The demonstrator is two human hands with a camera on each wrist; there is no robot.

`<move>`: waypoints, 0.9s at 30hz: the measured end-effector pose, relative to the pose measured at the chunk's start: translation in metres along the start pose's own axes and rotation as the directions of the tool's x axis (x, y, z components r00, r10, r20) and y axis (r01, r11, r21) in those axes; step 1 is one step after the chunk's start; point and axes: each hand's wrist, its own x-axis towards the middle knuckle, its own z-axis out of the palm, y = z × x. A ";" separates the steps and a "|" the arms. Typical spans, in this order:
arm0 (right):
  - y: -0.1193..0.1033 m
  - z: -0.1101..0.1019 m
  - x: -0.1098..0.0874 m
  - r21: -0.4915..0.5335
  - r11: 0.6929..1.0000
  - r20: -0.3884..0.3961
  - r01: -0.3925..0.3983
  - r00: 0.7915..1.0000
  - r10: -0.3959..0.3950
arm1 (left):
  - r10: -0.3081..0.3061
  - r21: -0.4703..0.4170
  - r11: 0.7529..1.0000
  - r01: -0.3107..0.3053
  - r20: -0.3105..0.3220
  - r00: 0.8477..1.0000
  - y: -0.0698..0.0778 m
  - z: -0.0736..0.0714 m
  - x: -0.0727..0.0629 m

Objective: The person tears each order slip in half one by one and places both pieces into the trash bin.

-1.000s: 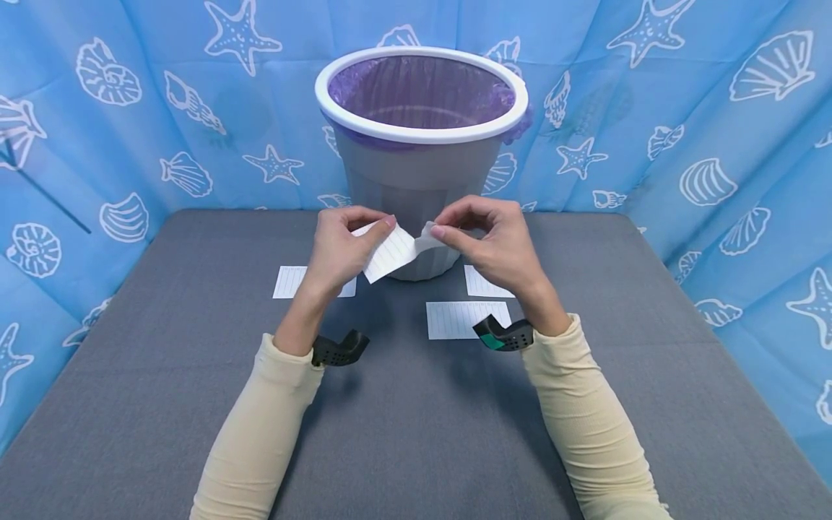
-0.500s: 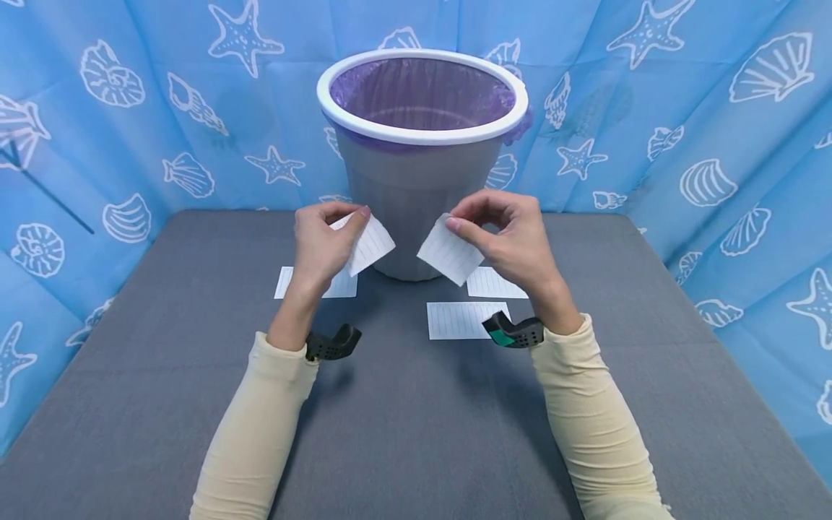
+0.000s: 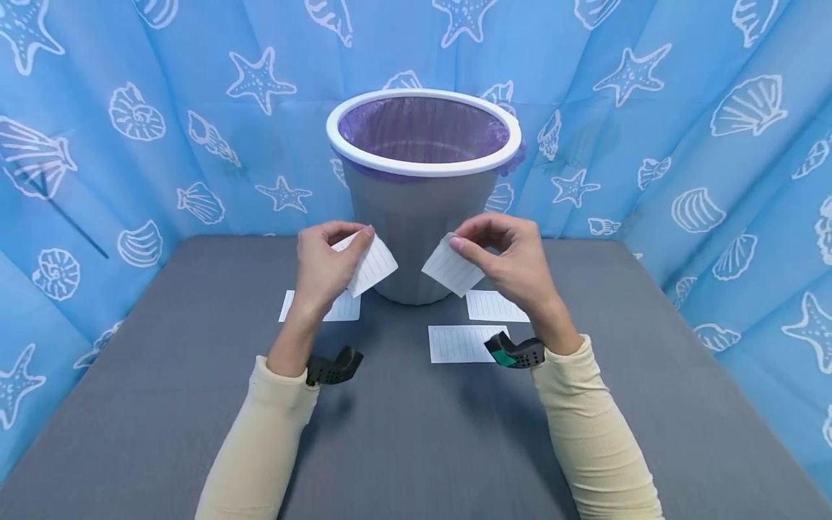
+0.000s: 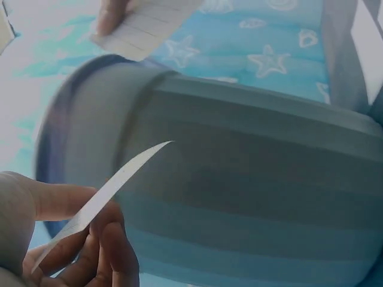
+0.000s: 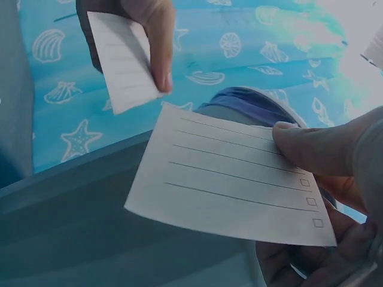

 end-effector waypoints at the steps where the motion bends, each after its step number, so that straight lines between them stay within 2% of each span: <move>1: 0.001 -0.002 0.000 0.008 1.000 -0.012 -0.007 1.000 0.007 | -0.001 -0.014 1.000 0.001 0.003 1.000 0.002 -0.001 0.000; 5: -0.002 -0.012 0.005 0.046 0.999 -0.065 -0.025 0.997 0.028 | 0.017 -0.081 0.997 -0.016 0.002 1.000 0.015 -0.006 0.002; 8: -0.008 -0.023 0.017 0.113 0.994 -0.118 -0.009 0.993 0.023 | 0.040 -0.126 0.991 -0.041 -0.011 0.999 0.032 -0.012 0.012; 11: -0.021 -0.034 0.038 0.169 0.985 -0.171 0.035 0.985 -0.006 | 0.072 -0.148 0.986 -0.076 -0.033 0.997 0.056 -0.017 0.031; 15: -0.044 -0.047 0.073 0.197 0.978 -0.233 0.071 0.972 -0.024 | 0.098 -0.154 0.982 -0.108 -0.071 0.993 0.088 -0.019 0.063; 18: -0.059 -0.054 0.100 0.201 0.977 -0.274 0.064 0.962 -0.007 | 0.063 -0.151 0.986 -0.072 -0.065 0.996 0.104 -0.015 0.089; 21: -0.064 -0.057 0.127 0.181 0.983 -0.298 0.025 0.954 0.031 | 0.000 -0.151 0.989 -0.007 -0.044 0.999 0.111 -0.008 0.114; 24: -0.054 -0.054 0.150 0.150 0.988 -0.303 -0.047 0.948 0.091 | -0.080 -0.193 0.979 0.071 -0.040 0.996 0.109 0.004 0.135; 27: -0.033 -0.045 0.162 0.112 0.983 -0.293 -0.145 0.940 0.172 | -0.138 -0.243 0.962 0.124 -0.041 0.990 0.100 0.017 0.149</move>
